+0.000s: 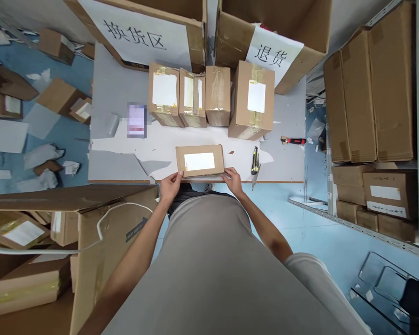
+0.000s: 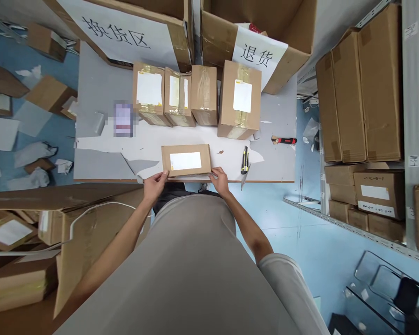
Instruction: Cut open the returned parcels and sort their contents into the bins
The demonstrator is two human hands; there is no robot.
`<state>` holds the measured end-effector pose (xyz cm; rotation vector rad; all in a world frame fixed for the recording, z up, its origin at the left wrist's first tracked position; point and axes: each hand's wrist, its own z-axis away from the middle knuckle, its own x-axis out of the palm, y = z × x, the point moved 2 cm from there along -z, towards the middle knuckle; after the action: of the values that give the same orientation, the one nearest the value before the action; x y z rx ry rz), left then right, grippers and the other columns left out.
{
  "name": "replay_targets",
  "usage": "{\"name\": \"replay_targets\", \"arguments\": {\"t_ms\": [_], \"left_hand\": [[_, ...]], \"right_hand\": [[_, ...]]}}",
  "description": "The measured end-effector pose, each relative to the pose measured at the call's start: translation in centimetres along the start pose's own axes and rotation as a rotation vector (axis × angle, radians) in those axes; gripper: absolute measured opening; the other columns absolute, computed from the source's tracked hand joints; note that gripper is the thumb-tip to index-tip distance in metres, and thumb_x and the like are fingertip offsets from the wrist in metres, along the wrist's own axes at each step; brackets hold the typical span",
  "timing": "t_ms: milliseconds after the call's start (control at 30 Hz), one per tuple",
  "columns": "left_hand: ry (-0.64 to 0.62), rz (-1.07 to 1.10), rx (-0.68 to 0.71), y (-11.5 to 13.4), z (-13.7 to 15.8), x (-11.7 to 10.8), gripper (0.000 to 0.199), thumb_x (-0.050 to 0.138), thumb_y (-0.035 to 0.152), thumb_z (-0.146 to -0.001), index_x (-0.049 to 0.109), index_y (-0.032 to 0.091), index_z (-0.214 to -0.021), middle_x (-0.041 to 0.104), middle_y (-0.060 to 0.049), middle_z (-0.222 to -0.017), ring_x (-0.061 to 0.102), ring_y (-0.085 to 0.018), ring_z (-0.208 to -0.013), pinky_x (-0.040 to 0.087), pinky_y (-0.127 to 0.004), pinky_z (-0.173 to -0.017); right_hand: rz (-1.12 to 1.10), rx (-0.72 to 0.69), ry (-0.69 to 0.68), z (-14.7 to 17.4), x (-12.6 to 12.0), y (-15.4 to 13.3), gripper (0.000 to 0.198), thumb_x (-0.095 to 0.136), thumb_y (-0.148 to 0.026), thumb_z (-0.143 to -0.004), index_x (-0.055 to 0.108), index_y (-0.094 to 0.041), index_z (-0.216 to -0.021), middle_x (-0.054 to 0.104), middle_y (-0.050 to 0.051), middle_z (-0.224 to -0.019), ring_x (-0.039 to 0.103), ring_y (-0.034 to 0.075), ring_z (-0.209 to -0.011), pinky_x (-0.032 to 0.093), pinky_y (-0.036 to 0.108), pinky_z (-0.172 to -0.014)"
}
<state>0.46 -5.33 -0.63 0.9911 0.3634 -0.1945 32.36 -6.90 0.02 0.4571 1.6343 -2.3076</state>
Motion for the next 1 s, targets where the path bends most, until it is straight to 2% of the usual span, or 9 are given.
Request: {"name": "replay_targets", "arguments": {"t_ms": [100,200,267,367,567,667,867,933,1000], "left_hand": [[0.091,0.037,0.056,2.0,-0.1,-1.5,0.051,0.085,0.057,-0.097,0.092,0.012,-0.122,0.091,-0.016,-0.119,0.085,-0.042,-0.128,0.067,-0.053,-0.121],[0.082,0.07,0.1,4.0,-1.1,-2.3,0.044,0.091,0.041,-0.092,0.092,0.012,-0.124,0.091,-0.016,-0.121,0.087,-0.039,-0.124,0.069,-0.051,-0.118],[0.074,0.053,0.06,4.7,-2.0,-2.1,0.037,0.092,0.035,-0.089,0.092,0.012,-0.118,0.092,-0.016,-0.115,0.088,-0.039,-0.119,0.07,-0.051,-0.116],[0.067,0.073,0.004,5.3,-2.7,-1.2,0.036,0.093,0.03,-0.088,0.092,0.009,-0.118,0.092,-0.016,-0.113,0.089,-0.037,-0.115,0.071,-0.049,-0.113],[0.136,0.029,0.057,6.7,-1.2,-0.3,0.027,0.089,0.029,-0.093,0.093,0.011,-0.112,0.092,-0.016,-0.11,0.09,-0.034,-0.11,0.071,-0.045,-0.111],[0.102,0.046,0.191,8.6,0.7,1.2,0.028,0.088,0.036,-0.099,0.095,0.014,-0.115,0.092,-0.014,-0.117,0.09,-0.035,-0.115,0.071,-0.046,-0.114],[-0.14,-0.054,0.516,13.7,4.9,7.4,0.032,0.092,0.032,-0.101,0.094,0.028,-0.133,0.088,-0.006,-0.137,0.087,-0.036,-0.131,0.068,-0.049,-0.124],[-0.151,-0.091,0.588,14.5,5.4,8.2,0.032,0.09,0.03,-0.102,0.094,0.028,-0.134,0.086,-0.005,-0.14,0.085,-0.036,-0.134,0.068,-0.048,-0.124],[-0.138,-0.09,0.613,14.4,5.0,7.5,0.029,0.087,0.033,-0.105,0.095,0.027,-0.132,0.087,-0.006,-0.139,0.086,-0.035,-0.133,0.069,-0.047,-0.122]], "right_hand": [[-0.049,-0.035,0.08,-1.0,-0.5,-1.3,0.051,0.074,-0.063,-0.109,0.09,-0.02,-0.132,0.075,0.01,-0.115,0.078,0.028,-0.116,0.068,0.045,-0.119],[-0.017,-0.05,0.134,-3.3,-1.3,-3.0,0.046,0.076,-0.058,-0.109,0.092,-0.019,-0.129,0.078,0.011,-0.117,0.078,0.029,-0.114,0.067,0.045,-0.116],[0.054,-0.009,0.128,-5.0,-1.5,-3.5,0.041,0.076,-0.053,-0.109,0.093,-0.018,-0.118,0.079,0.013,-0.117,0.078,0.031,-0.113,0.066,0.047,-0.116],[0.077,0.061,0.131,-6.8,-1.5,-3.3,0.04,0.075,-0.052,-0.107,0.093,-0.016,-0.11,0.082,0.015,-0.117,0.079,0.032,-0.114,0.065,0.05,-0.117],[-0.083,0.082,0.164,-7.2,-2.2,-1.1,0.055,0.083,-0.064,-0.097,0.093,-0.013,-0.117,0.089,0.016,-0.123,0.084,0.031,-0.114,0.066,0.047,-0.117],[-0.053,0.14,0.245,-7.1,-4.1,0.1,0.049,0.081,-0.058,-0.1,0.092,-0.013,-0.117,0.09,0.019,-0.129,0.085,0.033,-0.123,0.066,0.046,-0.118],[0.063,0.237,0.321,-6.7,-8.0,1.5,0.045,0.066,-0.051,-0.108,0.092,-0.015,-0.112,0.092,0.018,-0.128,0.083,0.037,-0.134,0.062,0.051,-0.124],[0.091,0.246,0.325,-6.4,-8.4,1.5,0.044,0.063,-0.047,-0.109,0.092,-0.014,-0.111,0.092,0.018,-0.127,0.083,0.039,-0.134,0.061,0.052,-0.124],[0.11,0.241,0.326,-6.0,-8.2,1.1,0.045,0.06,-0.044,-0.11,0.092,-0.013,-0.113,0.092,0.02,-0.128,0.083,0.039,-0.132,0.06,0.052,-0.124]]}}
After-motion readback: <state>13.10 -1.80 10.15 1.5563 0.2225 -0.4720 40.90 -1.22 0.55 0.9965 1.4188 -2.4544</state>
